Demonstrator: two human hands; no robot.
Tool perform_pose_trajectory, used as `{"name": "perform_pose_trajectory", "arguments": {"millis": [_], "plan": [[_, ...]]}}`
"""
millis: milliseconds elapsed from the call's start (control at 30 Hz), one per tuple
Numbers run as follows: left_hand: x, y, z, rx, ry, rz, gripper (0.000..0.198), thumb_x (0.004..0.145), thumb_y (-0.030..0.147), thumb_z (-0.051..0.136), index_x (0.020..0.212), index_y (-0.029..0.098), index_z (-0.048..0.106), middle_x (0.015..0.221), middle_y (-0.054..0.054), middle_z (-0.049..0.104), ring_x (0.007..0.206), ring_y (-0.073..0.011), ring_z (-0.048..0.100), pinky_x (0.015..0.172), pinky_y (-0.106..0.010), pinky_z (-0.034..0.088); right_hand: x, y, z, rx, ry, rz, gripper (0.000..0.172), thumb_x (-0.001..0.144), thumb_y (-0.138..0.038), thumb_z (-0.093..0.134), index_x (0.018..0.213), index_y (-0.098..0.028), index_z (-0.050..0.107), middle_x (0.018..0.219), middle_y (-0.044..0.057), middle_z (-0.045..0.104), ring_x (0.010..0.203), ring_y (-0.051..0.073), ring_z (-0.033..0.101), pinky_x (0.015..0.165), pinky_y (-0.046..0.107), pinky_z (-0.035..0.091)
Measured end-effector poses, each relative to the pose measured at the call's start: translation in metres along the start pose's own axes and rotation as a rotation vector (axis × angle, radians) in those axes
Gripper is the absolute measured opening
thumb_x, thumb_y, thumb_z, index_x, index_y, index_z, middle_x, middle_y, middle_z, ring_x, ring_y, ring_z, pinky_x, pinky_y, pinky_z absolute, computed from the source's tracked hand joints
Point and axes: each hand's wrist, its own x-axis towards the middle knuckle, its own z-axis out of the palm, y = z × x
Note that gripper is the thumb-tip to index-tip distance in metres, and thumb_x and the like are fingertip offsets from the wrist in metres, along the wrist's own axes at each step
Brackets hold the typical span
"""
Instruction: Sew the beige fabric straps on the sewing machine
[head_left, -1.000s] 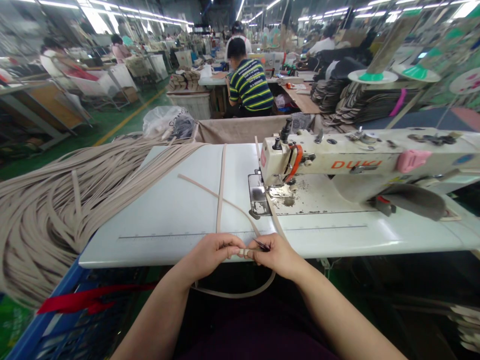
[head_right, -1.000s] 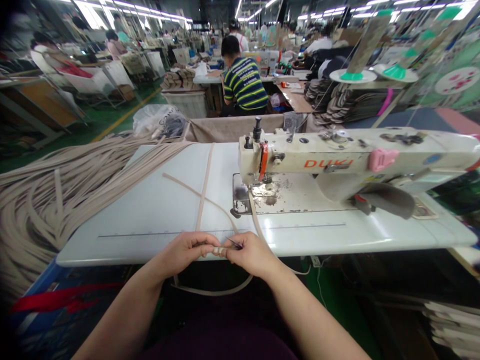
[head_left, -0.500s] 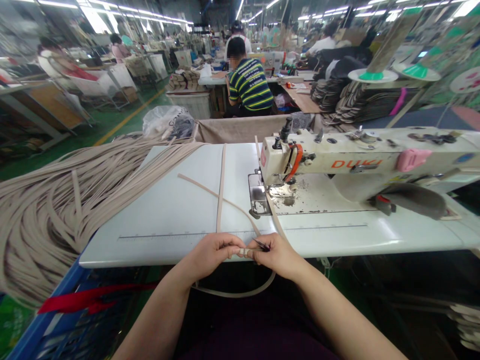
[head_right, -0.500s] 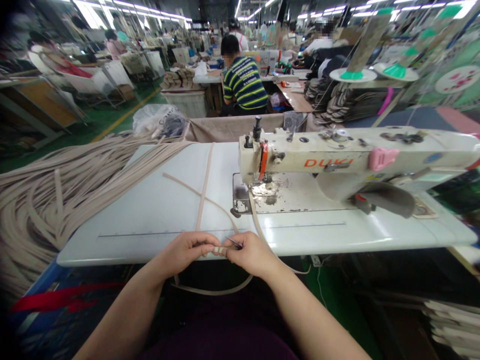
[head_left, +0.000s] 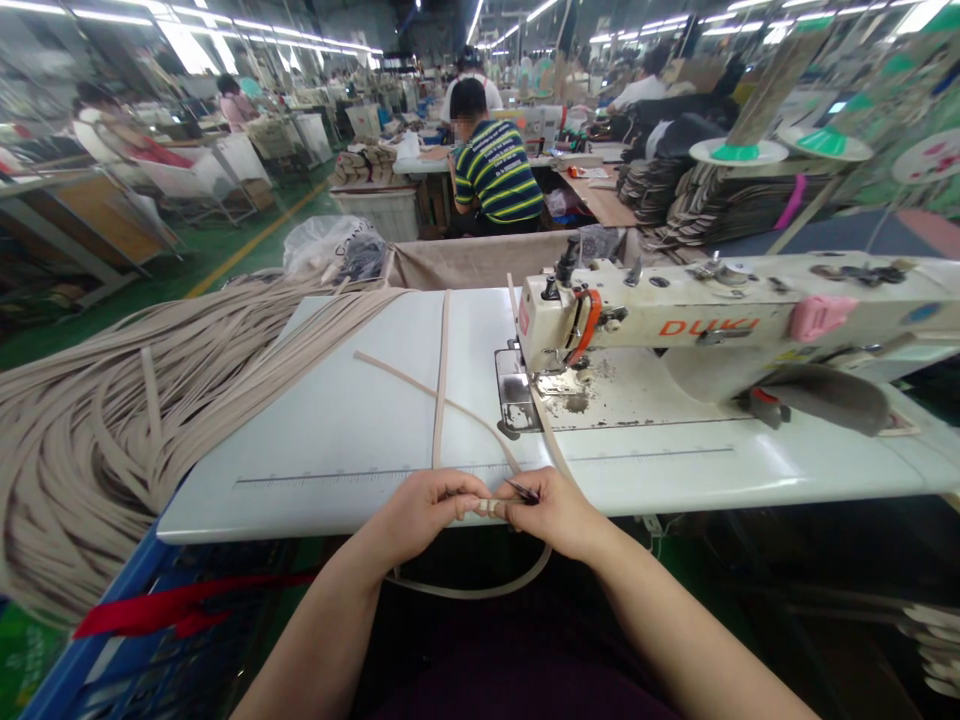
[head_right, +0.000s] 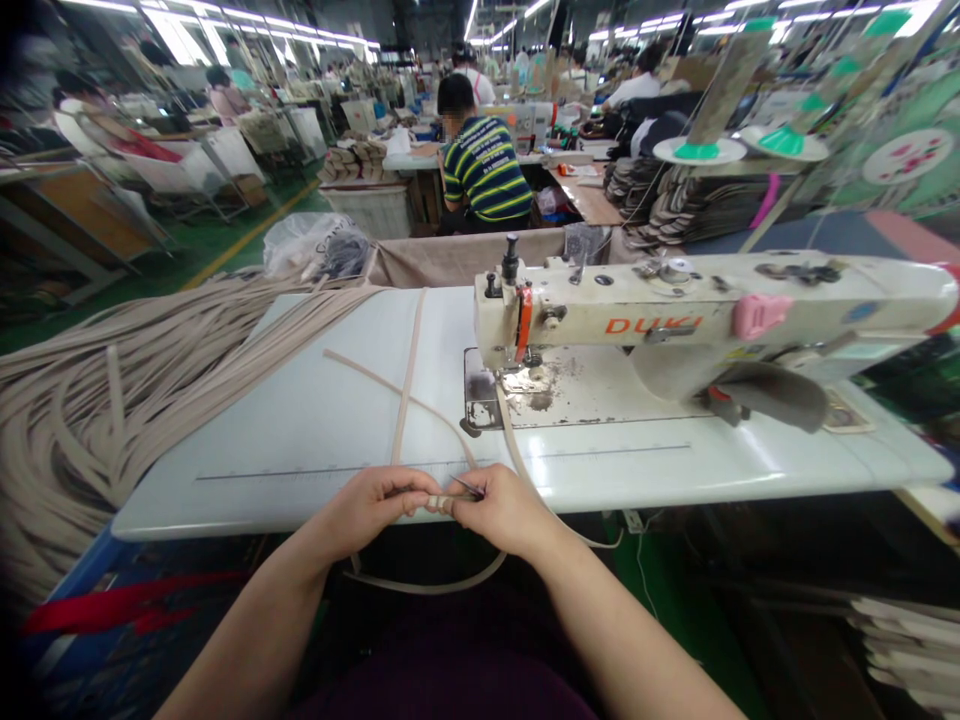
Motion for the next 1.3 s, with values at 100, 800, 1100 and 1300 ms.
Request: {"name": "perform_pose_trajectory", "arguments": {"millis": [100,800,1100,1300], "plan": [[0.0001,-0.0003,0.0001,-0.006,0.0,0.007,0.024,0.092,0.037,0.062,0.097,0.021,0.078,0.092,-0.001,0.075,0.085,-0.0182,0.064,0.08,-0.027,0.045,-0.0003,-0.0004,0.0001,-0.001,0.006,0.011,0.023,0.084,-0.042,0.072,0.081,-0.02,0.077,0.06,-0.004,0.056,0.057,0.011,0.043,0.052,0.025,0.029],[-0.0004,0.0014,0.0011,0.023,0.008,0.004,0.025,0.092,0.038,0.061,0.097,0.02,0.078,0.089,-0.001,0.075,0.084,-0.0184,0.063,0.078,-0.026,0.045,0.0017,0.0017,0.0017,0.006,0.017,0.007,0.027,0.082,-0.045,0.075,0.079,-0.019,0.076,0.058,-0.005,0.053,0.055,0.011,0.042,0.052,0.025,0.029],[0.0004,0.0008,0.0013,0.021,0.012,0.003,0.025,0.091,0.038,0.061,0.097,0.021,0.078,0.091,-0.001,0.075,0.085,-0.0188,0.064,0.079,-0.027,0.045,0.0005,-0.0012,0.0005,0.004,0.011,-0.005,0.025,0.084,-0.042,0.072,0.079,-0.019,0.076,0.059,-0.003,0.056,0.056,0.011,0.044,0.054,0.025,0.032],[0.0013,0.0006,0.0015,0.015,0.01,-0.001,0.026,0.091,0.04,0.061,0.098,0.021,0.078,0.093,-0.002,0.076,0.086,-0.0193,0.064,0.08,-0.028,0.045,0.001,-0.002,-0.0001,0.002,0.011,0.0,0.024,0.082,-0.043,0.075,0.077,-0.02,0.075,0.058,-0.004,0.055,0.056,0.011,0.044,0.053,0.025,0.031]]}}
